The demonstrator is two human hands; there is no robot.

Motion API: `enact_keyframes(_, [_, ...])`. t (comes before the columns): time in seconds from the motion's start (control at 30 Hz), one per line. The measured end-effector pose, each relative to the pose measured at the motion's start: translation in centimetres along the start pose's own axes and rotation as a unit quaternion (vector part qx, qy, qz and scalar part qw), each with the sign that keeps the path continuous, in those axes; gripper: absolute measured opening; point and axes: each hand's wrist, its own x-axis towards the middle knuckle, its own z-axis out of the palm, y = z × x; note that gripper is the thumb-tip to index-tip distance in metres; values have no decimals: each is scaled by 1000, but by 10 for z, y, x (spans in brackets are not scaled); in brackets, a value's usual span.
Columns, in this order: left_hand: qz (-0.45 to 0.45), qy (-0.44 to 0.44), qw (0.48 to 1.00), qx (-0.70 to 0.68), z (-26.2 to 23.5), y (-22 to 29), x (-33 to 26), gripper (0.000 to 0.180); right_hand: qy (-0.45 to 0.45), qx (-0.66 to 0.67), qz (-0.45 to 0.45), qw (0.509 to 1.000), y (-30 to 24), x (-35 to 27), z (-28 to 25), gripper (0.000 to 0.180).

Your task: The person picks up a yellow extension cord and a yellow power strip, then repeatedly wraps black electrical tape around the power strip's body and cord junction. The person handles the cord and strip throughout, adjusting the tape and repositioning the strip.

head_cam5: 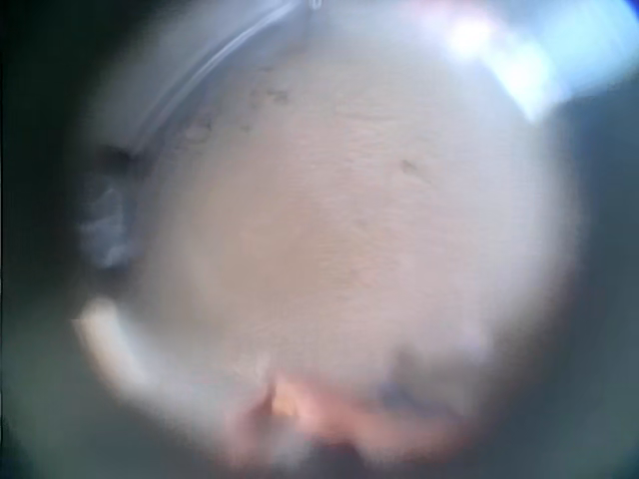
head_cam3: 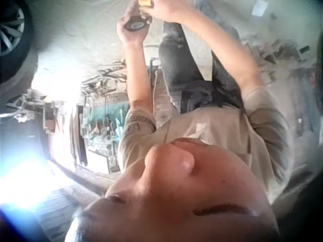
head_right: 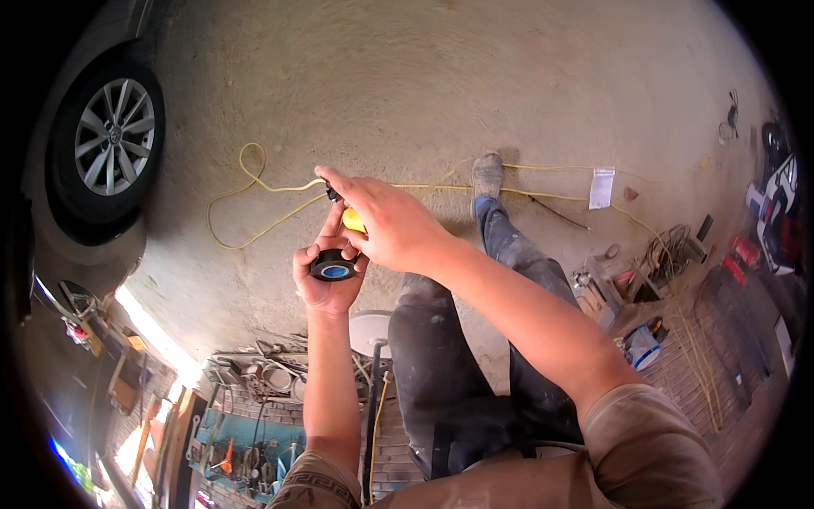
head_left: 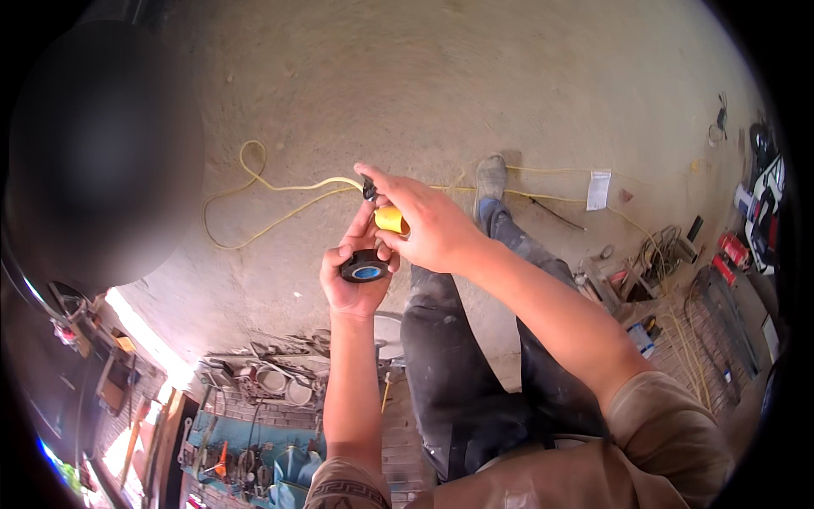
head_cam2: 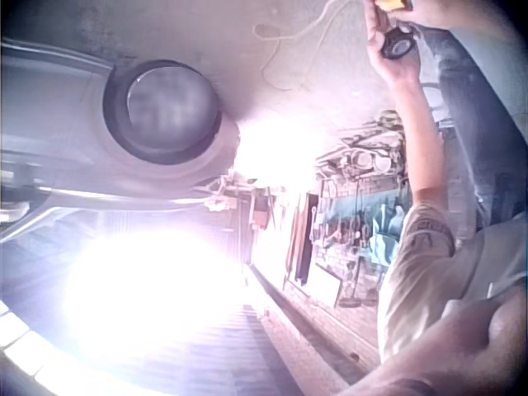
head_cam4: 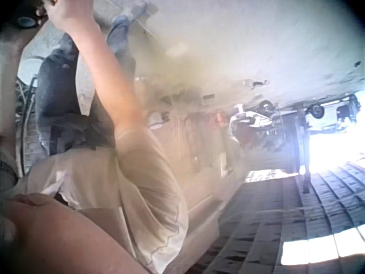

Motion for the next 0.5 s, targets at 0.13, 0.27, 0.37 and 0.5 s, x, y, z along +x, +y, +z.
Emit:
enact_keyframes(0.13, [-35,-10,995,-97,12,-6,-11,83,3,-36,-21,999,-14,-15,-25,94])
enact_keyframes(0.27, [-65,-45,992,-100,35,-3,-15,86,56,-17,-29,998,-21,-32,-45,89])
enact_keyframes(0.37, [-43,-13,999,0,80,0,-19,94,114,39,16,993,-20,-51,-84,86])
enact_keyframes(0.5, [-23,31,997,64,153,8,-27,91,114,126,93,981,-22,-98,-164,84])
